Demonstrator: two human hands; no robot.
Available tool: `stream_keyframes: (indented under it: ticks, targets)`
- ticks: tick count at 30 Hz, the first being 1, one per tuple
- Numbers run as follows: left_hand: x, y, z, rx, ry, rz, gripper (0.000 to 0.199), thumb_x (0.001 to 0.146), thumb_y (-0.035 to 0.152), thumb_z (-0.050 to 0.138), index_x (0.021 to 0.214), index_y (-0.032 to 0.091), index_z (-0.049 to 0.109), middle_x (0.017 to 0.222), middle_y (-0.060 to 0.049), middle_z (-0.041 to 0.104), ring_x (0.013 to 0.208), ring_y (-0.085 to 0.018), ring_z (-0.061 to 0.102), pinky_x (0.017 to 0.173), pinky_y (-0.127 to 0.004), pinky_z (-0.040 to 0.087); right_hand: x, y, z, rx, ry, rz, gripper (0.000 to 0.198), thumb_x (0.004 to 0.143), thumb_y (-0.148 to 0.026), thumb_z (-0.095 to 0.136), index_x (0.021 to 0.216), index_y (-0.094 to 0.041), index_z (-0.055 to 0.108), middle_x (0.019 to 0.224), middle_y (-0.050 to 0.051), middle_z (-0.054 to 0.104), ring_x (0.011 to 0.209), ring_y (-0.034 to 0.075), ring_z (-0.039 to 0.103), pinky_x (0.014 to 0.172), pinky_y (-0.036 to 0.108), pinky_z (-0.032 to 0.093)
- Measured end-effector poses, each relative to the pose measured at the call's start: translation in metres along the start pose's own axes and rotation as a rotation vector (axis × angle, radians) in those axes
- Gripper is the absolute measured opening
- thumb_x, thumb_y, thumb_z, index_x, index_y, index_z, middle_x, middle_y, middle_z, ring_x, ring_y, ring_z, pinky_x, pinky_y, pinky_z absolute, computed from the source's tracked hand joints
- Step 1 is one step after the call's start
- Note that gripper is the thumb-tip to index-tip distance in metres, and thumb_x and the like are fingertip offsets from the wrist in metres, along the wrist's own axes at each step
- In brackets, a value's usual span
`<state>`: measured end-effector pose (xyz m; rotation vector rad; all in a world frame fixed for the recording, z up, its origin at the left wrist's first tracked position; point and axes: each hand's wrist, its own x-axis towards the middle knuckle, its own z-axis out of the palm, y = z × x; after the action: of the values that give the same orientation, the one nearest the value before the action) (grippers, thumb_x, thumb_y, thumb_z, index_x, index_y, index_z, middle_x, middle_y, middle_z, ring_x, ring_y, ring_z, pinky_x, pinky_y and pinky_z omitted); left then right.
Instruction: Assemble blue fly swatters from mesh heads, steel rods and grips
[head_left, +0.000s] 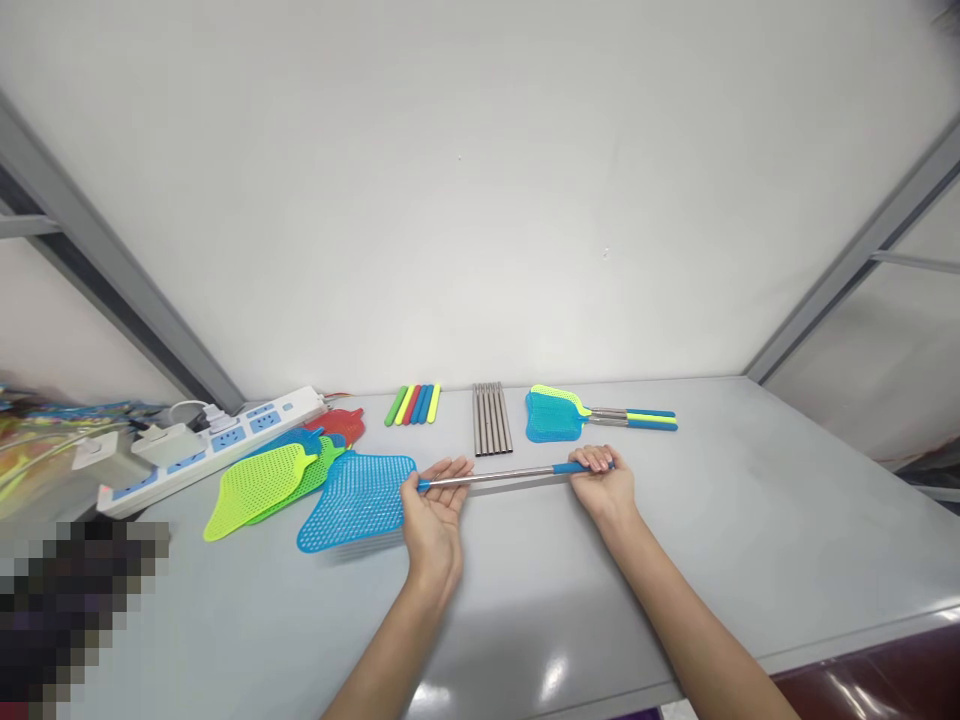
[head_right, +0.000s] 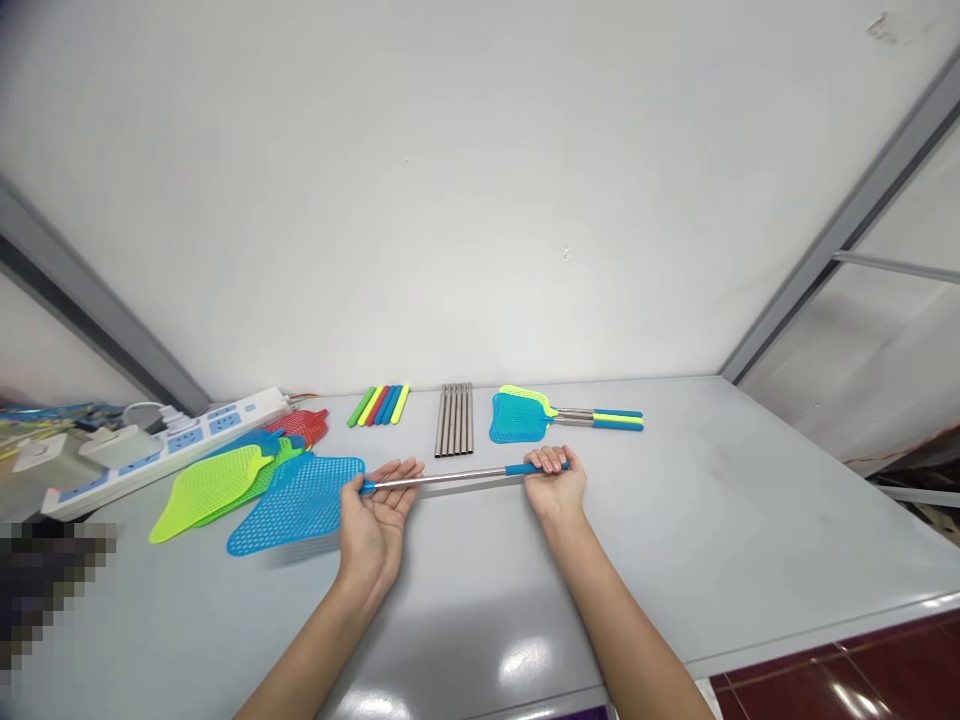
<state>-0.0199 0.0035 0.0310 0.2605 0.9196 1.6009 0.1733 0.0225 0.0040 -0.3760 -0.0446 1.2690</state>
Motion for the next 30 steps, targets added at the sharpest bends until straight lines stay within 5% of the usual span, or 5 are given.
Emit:
stream_keyframes:
  ticks: [16,30]
  targets:
    - [-0.0024,-0.0054,-0.0014,0.069,-0.045,-0.035,0.021,0.075,0.025,0.038,0.077,0.011,0.054,0.079,-0.012,0.064,0.078,-0.018,0.061,0.080,-0.034,0.042,-0.0013,-0.0006,0.0033,-0.066,-0.003,0.036,0.024,0.072,-0.024,0.026,0.050,-0.017,0.020,0.045,-0.006,0.021,0.037,0.007,0.029,0.039,0.021,0.030]
    - [-0.0013,-0.0052,-0.0014,0.087,-0.028,-0.063,0.022,0.076,0.025,0.036,0.077,0.011,0.053,0.077,-0.011,0.064,0.075,-0.018,0.062,0.080,-0.034,0.043,-0.0028,-0.0009,0.0053,0.123,0.136,0.102,0.019,0.070,-0.024,0.029,0.053,-0.018,0.023,0.043,-0.006,0.025,0.037,0.006,0.029,0.039,0.020,0.029]
